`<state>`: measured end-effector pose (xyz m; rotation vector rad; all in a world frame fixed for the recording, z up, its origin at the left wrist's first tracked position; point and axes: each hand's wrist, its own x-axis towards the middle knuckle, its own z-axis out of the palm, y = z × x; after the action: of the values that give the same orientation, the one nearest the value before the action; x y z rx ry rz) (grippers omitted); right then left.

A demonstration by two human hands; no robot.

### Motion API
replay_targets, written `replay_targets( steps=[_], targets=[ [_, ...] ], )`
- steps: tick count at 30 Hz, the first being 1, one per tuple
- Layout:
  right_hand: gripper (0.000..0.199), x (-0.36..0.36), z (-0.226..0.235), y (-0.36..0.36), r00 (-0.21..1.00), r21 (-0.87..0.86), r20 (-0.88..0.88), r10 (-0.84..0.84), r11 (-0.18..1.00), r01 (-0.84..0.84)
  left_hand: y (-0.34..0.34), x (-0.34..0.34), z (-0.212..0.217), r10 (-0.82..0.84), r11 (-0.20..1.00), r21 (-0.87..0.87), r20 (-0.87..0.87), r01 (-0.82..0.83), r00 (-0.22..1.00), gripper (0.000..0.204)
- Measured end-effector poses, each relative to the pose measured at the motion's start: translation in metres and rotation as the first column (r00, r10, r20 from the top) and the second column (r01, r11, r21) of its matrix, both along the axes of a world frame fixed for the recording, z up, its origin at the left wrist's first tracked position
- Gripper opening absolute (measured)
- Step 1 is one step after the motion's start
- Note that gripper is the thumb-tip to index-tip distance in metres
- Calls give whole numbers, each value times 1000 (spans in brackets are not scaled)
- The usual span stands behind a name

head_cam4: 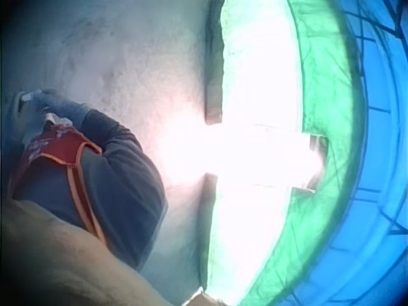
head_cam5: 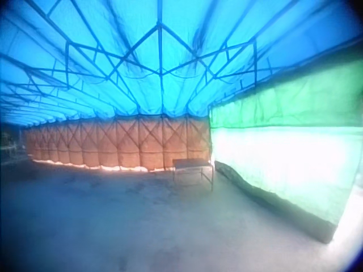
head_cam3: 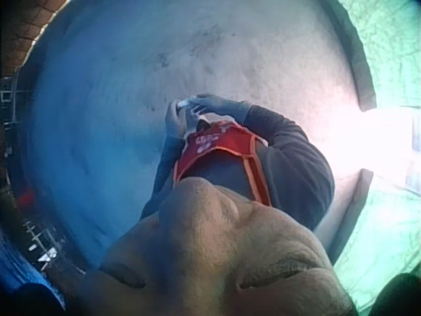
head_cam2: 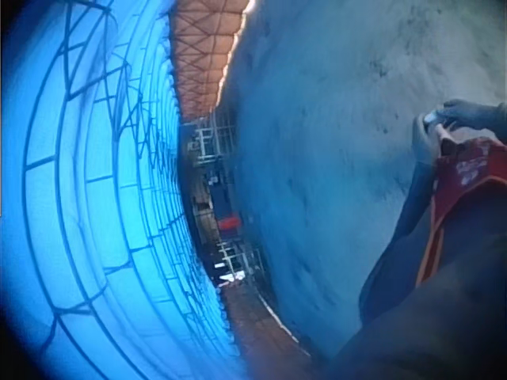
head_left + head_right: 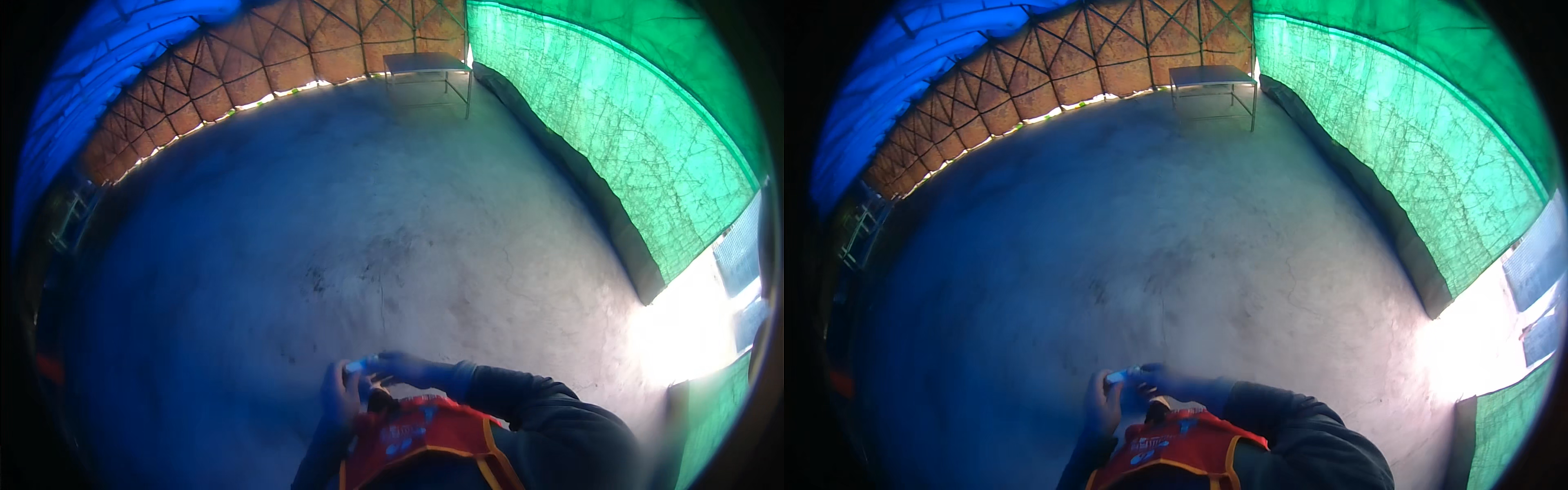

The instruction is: The person lifts and positions a large blue board onto a metal table frame, then walks around to inspect and adjust it. They briefly pick up a small item from the floor and continue to reposition the board on the frame.

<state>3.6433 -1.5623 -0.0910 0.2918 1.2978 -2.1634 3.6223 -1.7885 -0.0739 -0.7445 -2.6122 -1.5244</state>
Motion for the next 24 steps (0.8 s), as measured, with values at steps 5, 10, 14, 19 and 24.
replay_targets(
  steps=[5,10,14,19,24],
  targets=[
    [57,-188,36,46,991,108,-92,-99,988,109,58,-218,21,-95,993,69,-11,96,995,24],
    [52,-370,43,94,937,176,-192,-291,929,325,114,-422,27,-217,976,-1,-61,217,974,23],
    [51,-518,-3,153,863,481,-488,-128,786,388,175,-574,-20,-238,956,181,13,232,971,24],
    [46,-724,-68,231,787,522,-617,24,760,386,242,-753,-31,-148,975,215,439,57,886,26],
    [34,-907,-28,296,775,495,-624,104,820,289,306,-908,8,-115,942,320,594,-103,796,30]
  ],
)
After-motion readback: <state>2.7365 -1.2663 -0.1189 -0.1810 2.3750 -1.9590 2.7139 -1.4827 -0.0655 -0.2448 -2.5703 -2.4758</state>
